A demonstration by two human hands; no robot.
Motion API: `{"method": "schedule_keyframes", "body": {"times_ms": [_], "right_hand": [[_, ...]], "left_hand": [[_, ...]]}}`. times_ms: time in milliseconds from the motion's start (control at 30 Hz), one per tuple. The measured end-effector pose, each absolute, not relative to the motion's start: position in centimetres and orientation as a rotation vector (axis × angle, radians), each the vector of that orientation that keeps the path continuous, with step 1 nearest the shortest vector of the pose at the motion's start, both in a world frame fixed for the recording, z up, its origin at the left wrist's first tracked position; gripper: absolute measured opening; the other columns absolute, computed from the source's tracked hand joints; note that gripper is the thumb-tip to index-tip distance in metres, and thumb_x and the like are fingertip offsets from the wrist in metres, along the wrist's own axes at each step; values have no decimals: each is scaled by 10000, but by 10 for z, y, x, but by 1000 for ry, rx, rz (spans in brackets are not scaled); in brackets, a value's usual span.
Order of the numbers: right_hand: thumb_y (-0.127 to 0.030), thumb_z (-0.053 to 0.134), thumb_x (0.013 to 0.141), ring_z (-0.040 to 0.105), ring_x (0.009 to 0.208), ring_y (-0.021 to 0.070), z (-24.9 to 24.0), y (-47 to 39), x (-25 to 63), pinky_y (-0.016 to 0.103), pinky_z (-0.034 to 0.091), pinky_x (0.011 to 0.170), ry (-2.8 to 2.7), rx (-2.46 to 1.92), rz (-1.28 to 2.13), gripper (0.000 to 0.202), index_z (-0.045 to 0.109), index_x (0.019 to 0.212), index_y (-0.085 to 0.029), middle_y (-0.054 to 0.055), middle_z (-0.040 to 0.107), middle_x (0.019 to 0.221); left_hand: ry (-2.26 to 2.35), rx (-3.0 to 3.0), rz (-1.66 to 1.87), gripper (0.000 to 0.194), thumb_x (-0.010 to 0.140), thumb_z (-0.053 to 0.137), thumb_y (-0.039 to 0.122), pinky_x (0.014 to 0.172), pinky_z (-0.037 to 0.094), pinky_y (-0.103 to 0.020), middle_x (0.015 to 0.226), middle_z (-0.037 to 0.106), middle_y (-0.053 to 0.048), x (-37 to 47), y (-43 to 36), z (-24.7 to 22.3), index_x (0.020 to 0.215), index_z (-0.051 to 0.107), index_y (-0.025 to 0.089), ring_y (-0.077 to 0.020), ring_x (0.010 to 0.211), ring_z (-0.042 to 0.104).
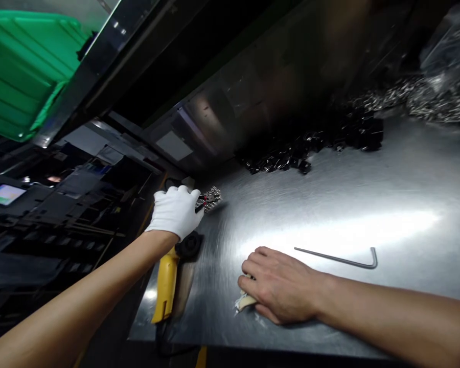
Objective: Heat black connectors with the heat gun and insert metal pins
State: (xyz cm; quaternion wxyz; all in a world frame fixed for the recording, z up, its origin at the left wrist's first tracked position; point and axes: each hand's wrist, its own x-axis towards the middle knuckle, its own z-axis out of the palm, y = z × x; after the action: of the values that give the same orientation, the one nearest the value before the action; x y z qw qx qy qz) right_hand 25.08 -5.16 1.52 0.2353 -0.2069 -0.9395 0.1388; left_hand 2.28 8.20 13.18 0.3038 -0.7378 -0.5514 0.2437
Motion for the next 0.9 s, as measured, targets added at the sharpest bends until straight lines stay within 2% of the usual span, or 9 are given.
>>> {"method": "schedule_keyframes", "body": {"times_ms": [400,800,900], "right_hand": [[-401,567,929,551,938,249,14,-50,248,432,477,944,-2540,-573,365,293,654,1038,-142,80,620,989],[-355,555,927,566,915,244,17,-49,248,439,475,942,-2557,-557,437,261,665,1017,-136,88,629,970],[-353,541,933,566,931,248,17,-49,247,442,472,955,-2552,-566,439,273,665,1034,-132,88,628,977]], "left_hand": [[-1723,-2046,588,642,818,512,624,873,459,-553,1185,633,-210,114,139,111,1284,655,206,-423,1100,578],[-1718,-2092,573,626,802,537,643,848,512,-523,1176,666,-205,122,162,101,1231,687,213,-425,1095,621],[-1726,-2118,560,571,810,536,614,832,522,-484,1143,691,-186,126,165,96,1181,711,217,-399,1051,649]]}}
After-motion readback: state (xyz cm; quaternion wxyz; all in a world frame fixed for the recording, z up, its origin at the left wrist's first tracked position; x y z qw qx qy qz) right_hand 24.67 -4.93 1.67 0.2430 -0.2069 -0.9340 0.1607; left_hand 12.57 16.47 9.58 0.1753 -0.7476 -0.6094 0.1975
